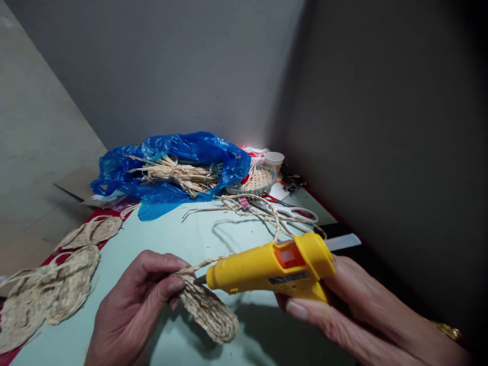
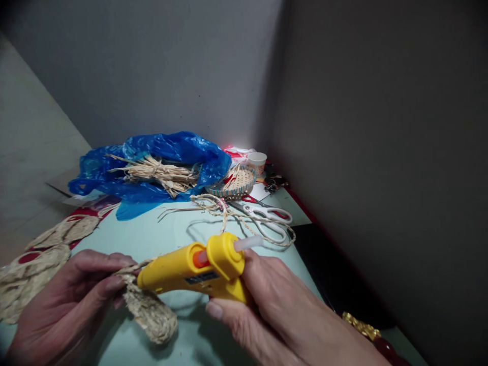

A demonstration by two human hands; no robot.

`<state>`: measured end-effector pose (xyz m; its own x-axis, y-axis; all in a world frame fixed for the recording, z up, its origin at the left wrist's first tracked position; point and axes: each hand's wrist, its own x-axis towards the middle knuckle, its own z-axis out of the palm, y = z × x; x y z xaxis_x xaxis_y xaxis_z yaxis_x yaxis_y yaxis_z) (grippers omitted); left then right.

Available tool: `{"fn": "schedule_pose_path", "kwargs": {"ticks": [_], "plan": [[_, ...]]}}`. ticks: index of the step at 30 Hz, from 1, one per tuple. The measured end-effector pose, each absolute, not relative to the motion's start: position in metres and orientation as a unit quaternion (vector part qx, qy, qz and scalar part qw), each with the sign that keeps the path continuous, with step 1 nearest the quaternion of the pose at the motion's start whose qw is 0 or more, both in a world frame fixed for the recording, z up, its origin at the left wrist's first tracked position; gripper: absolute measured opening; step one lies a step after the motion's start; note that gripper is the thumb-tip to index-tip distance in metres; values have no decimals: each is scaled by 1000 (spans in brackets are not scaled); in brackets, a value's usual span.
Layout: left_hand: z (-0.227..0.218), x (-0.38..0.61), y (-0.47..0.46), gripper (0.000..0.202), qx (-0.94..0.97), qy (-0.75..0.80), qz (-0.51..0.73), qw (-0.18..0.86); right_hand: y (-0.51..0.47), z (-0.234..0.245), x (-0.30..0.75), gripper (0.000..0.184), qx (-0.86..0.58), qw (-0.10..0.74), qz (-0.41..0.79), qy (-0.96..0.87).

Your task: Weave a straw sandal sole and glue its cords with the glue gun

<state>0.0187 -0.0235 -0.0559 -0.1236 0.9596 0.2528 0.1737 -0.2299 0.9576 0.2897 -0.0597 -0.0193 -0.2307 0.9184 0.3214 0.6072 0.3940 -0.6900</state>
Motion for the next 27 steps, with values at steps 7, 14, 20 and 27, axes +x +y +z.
{"fn": "schedule_pose_path", "kwargs": {"ticks": [7, 14, 20, 27], "plan": [[-55, 16, -21, 7, 576, 502, 544, 347, -59, -21, 289, 23, -510, 352, 224, -752], [-60, 11, -20, 9, 569, 513, 544, 343, -58, -20, 290, 23, -499, 368, 218, -754], [-61, 13, -21, 9, 548, 512, 568, 339, -58, -17, 287, 26, -502, 369, 213, -753], [-63, 11, -20, 7, 559, 513, 565, 323, -56, -16, 286, 29, -499, 368, 200, -759]]}}
